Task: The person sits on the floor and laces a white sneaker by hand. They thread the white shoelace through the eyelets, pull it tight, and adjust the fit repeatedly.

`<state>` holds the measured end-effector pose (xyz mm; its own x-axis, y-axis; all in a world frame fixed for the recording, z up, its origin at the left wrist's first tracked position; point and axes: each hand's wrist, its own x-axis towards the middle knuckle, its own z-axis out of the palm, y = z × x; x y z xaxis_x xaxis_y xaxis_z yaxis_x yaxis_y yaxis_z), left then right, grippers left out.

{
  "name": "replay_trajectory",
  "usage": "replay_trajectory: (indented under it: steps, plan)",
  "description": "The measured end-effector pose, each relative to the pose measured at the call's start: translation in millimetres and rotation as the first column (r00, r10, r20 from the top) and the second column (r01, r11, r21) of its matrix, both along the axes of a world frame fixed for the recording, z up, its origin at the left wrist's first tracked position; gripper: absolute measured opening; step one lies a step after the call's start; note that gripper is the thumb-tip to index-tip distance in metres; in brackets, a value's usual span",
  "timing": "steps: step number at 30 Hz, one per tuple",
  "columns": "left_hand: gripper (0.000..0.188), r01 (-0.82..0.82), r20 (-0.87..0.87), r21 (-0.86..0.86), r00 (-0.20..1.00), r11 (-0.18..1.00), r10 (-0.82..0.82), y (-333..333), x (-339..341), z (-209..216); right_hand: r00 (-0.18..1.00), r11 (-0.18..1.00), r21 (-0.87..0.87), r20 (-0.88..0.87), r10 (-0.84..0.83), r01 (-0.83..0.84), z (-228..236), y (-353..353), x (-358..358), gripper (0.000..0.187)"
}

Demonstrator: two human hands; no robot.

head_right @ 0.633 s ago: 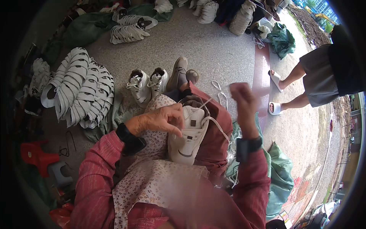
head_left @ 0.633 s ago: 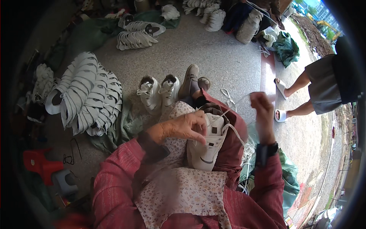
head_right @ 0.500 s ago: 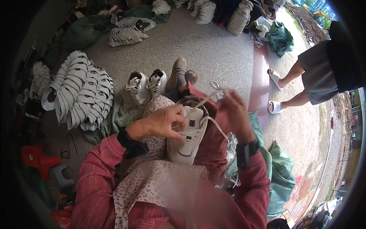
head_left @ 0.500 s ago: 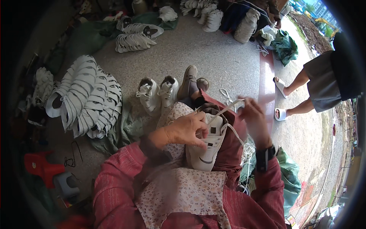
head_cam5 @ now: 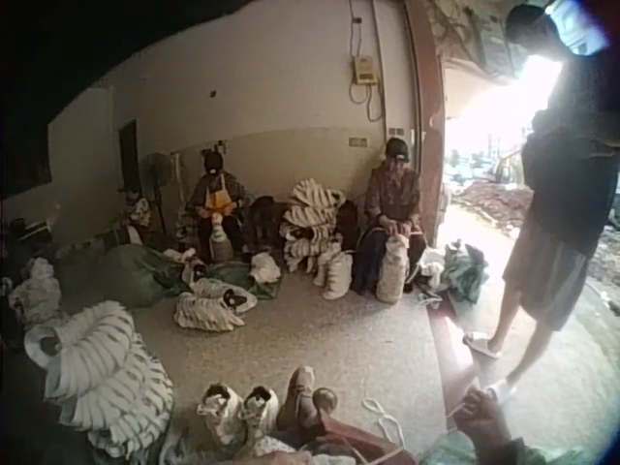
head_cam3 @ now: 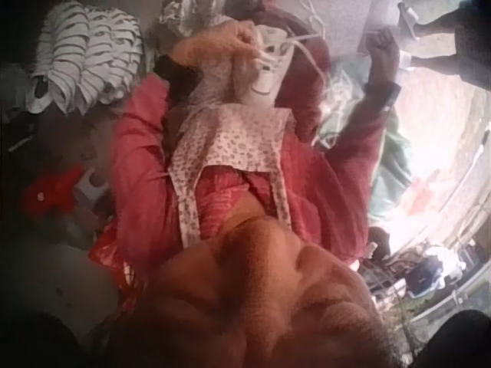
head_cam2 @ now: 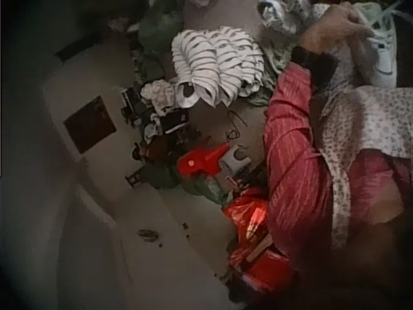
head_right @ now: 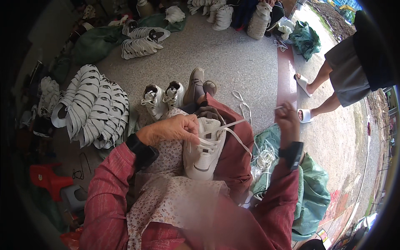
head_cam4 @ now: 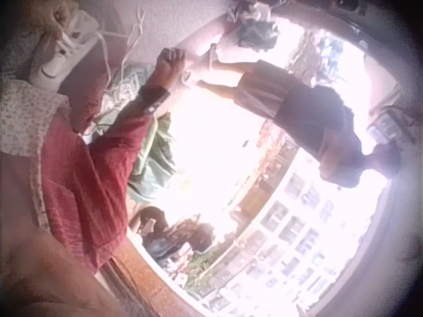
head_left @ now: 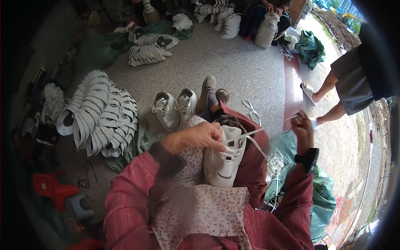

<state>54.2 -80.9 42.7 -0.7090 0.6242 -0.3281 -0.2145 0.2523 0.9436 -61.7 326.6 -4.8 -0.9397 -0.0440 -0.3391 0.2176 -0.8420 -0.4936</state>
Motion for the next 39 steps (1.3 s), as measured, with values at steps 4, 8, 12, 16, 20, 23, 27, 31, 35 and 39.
replay_trajectory:
  steps: [4, 8, 12, 16, 20, 23, 27, 31, 35, 39]
  plan:
    - [0.026, 0.053, -0.044, -0.045, 0.998, 0.998, -0.055, 10, -9, 4, 0.994, 0.969, -0.224, 0.029, -0.104, 0.108, -8, 150, -22, 0.023]
    - [0.027, 0.052, -0.086, -0.076, 0.995, 0.996, -0.058, 8, -7, -3, 0.982, 0.982, -0.031, -0.019, -0.188, 0.187, -15, 201, -15, 0.027]
    - [0.024, -0.019, -0.122, -0.079, 0.993, 0.997, 0.01, 12, -2, 0, 0.96, 0.944, -0.186, 0.119, -0.254, 0.273, -5, 222, -2, 0.04]
    - [0.026, -0.163, 0.029, 0.163, 0.987, 0.973, 0.16, 6, -4, -13, 0.976, 0.964, 0.212, 0.115, -0.186, 0.159, -25, 185, 9, 0.034]
    - [0.024, -0.299, -0.145, 0.085, 0.94, 0.951, 0.308, 0, -12, -34, 0.957, 0.087, 0.958, 0.262, 0.126, -0.274, 0, 115, 53, 0.022]
    - [0.026, -0.221, -0.24, -0.034, 0.948, 0.975, 0.207, 8, -33, -35, 0.945, -0.627, 0.752, 0.017, 0.327, 0.204, -48, 132, 70, 0.023]
    - [0.029, -0.179, -0.201, -0.039, 0.965, 0.983, 0.168, 6, -39, -38, 0.879, -0.123, 0.982, -0.069, 0.472, 0.143, -23, 29, 82, 0.017]
    - [0.029, -0.213, -0.083, 0.161, 0.97, 0.964, 0.228, 6, -31, -35, 0.77, -0.017, 0.987, -0.113, 0.628, 0.159, 25, -68, 95, 0.017]
    - [0.025, -0.169, -0.031, 0.345, 0.981, 0.923, 0.191, 12, -29, -34, 0.64, -0.129, 0.965, -0.048, 0.767, 0.227, 11, -98, 91, 0.028]
    - [0.022, -0.199, -0.461, 0.16, 0.851, 0.967, 0.252, 13, -24, -42, 0.628, -0.142, 0.968, 0.242, 0.739, -0.206, 46, -121, 102, 0.037]
